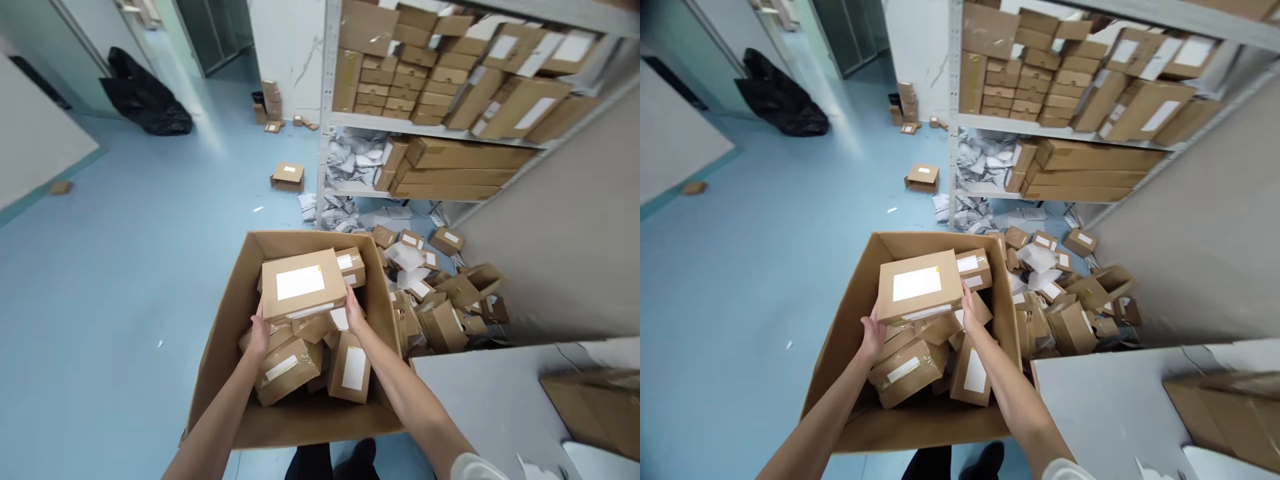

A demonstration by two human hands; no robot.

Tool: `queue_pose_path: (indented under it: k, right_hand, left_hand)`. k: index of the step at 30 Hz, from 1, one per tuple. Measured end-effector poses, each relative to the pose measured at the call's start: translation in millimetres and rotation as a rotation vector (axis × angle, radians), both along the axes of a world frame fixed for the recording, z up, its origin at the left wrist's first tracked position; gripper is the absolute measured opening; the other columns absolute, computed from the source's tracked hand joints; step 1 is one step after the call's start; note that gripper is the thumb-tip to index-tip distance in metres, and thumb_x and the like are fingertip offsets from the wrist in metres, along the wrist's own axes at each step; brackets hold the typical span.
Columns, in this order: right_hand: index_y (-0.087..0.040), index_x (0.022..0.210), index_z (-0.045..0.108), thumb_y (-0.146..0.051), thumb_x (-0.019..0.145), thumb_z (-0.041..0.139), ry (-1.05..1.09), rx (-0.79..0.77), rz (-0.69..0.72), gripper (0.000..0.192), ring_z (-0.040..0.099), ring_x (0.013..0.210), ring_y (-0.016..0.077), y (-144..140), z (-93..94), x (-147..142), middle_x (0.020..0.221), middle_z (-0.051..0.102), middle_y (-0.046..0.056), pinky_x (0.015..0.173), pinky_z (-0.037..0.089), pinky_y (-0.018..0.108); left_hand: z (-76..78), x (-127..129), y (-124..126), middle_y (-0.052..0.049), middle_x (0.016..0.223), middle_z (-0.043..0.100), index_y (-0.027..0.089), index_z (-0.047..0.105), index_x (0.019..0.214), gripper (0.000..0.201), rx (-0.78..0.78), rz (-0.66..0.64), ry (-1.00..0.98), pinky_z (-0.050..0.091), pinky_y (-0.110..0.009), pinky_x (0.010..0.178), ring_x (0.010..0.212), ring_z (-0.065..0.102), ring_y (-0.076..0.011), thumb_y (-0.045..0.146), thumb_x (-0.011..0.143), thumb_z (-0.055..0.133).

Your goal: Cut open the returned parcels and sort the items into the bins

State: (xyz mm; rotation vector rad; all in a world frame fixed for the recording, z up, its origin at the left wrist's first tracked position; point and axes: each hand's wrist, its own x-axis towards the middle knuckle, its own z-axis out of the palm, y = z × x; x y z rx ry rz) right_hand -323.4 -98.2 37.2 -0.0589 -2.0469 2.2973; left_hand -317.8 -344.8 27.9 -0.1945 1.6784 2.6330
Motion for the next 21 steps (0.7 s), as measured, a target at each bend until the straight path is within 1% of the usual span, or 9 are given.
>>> queue_pose_path:
  k: [2, 4, 6, 8, 11, 14, 17, 19, 21]
  right_hand:
    - [-0.025, 0.14, 0.035, -0.074, 0.079, 0.035, 0.046, 0.01, -0.066, 0.078, 0.028, 0.137, 0.0256, 18, 15.2, 39, 0.146, 0.037, 0.005, 0.113, 0.021, 0.047]
    - [-0.026, 0.142, 0.031, -0.075, 0.077, 0.036, 0.076, 0.046, -0.148, 0.082, 0.025, 0.138, 0.0264, 36, 27.0, 81, 0.149, 0.032, 0.004, 0.113, 0.02, 0.047]
    - [-0.028, 0.143, 0.028, -0.078, 0.076, 0.034, 0.072, 0.093, -0.26, 0.084, 0.025, 0.138, 0.0264, 54, 35.8, 123, 0.149, 0.032, 0.004, 0.113, 0.022, 0.047]
    - [-0.03, 0.143, 0.026, -0.08, 0.074, 0.031, 0.042, 0.136, -0.387, 0.086, 0.024, 0.138, 0.0262, 72, 42.3, 164, 0.146, 0.035, 0.004, 0.112, 0.024, 0.048]
    - [-0.028, 0.144, 0.024, -0.083, 0.071, 0.03, 0.009, 0.158, -0.574, 0.092, 0.022, 0.139, 0.0273, 96, 48.6, 224, 0.144, 0.038, 0.007, 0.111, 0.024, 0.049]
    - [-0.026, 0.143, 0.026, -0.084, 0.069, 0.031, -0.013, 0.138, -0.758, 0.094, 0.024, 0.137, 0.0293, 118, 51.8, 286, 0.142, 0.039, 0.009, 0.109, 0.026, 0.05]
    - [-0.027, 0.141, 0.029, -0.083, 0.071, 0.031, -0.032, 0.126, -0.965, 0.09, 0.029, 0.135, 0.0301, 134, 53.0, 355, 0.142, 0.039, 0.008, 0.107, 0.029, 0.049]
    - [-0.027, 0.141, 0.029, -0.08, 0.074, 0.033, -0.012, 0.121, -1.092, 0.085, 0.031, 0.134, 0.0301, 139, 52.6, 405, 0.143, 0.038, 0.008, 0.107, 0.029, 0.048]
    - [-0.026, 0.14, 0.03, -0.076, 0.076, 0.037, 0.021, 0.117, -1.19, 0.081, 0.033, 0.132, 0.0303, 140, 50.6, 455, 0.143, 0.037, 0.009, 0.108, 0.029, 0.048]
  left_hand:
    - [15.9, 16, 16, -0.008, 0.137, 0.05, 0.024, 0.041, 0.138, 0.095, -0.01, -0.063, 0.001, 0.027, -0.044, 0.112, 0.134, 0.032, -0.03, 0.085, 0.065, 0.032]
    - [25.2, 29, 34, -0.009, 0.136, 0.05, 0.023, 0.04, 0.138, 0.1, -0.041, -0.14, 0.008, 0.028, -0.045, 0.112, 0.134, 0.032, -0.0315, 0.087, 0.062, 0.033]
    - [28.0, 39, 55, -0.01, 0.136, 0.05, 0.022, 0.039, 0.139, 0.105, -0.075, -0.254, 0.021, 0.028, -0.047, 0.112, 0.134, 0.032, -0.033, 0.089, 0.059, 0.033]
    - [27.2, 45, 81, -0.009, 0.137, 0.049, 0.023, 0.038, 0.14, 0.107, -0.103, -0.385, 0.033, 0.025, -0.049, 0.113, 0.134, 0.031, -0.034, 0.09, 0.057, 0.035]
    - [28.4, 53, 131, -0.006, 0.139, 0.046, 0.025, 0.039, 0.139, 0.106, -0.11, -0.593, 0.062, 0.022, -0.048, 0.114, 0.135, 0.028, -0.0343, 0.089, 0.055, 0.04]
    - [38.3, 70, 192, -0.006, 0.142, 0.043, 0.024, 0.039, 0.139, 0.106, -0.075, -0.792, 0.114, 0.024, -0.047, 0.114, 0.136, 0.028, -0.0349, 0.089, 0.055, 0.042]
    - [51.7, 107, 255, -0.01, 0.142, 0.043, 0.02, 0.039, 0.139, 0.108, -0.059, -1.018, 0.149, 0.024, -0.046, 0.113, 0.135, 0.029, -0.0354, 0.088, 0.056, 0.043]
    - [57.2, 142, 292, -0.011, 0.141, 0.044, 0.019, 0.039, 0.139, 0.108, -0.06, -1.171, 0.171, 0.023, -0.045, 0.113, 0.135, 0.028, -0.0349, 0.088, 0.056, 0.044]
    - [57.8, 182, 324, -0.011, 0.141, 0.044, 0.019, 0.041, 0.138, 0.108, -0.063, -1.279, 0.185, 0.022, -0.043, 0.114, 0.136, 0.026, -0.0337, 0.088, 0.055, 0.045]
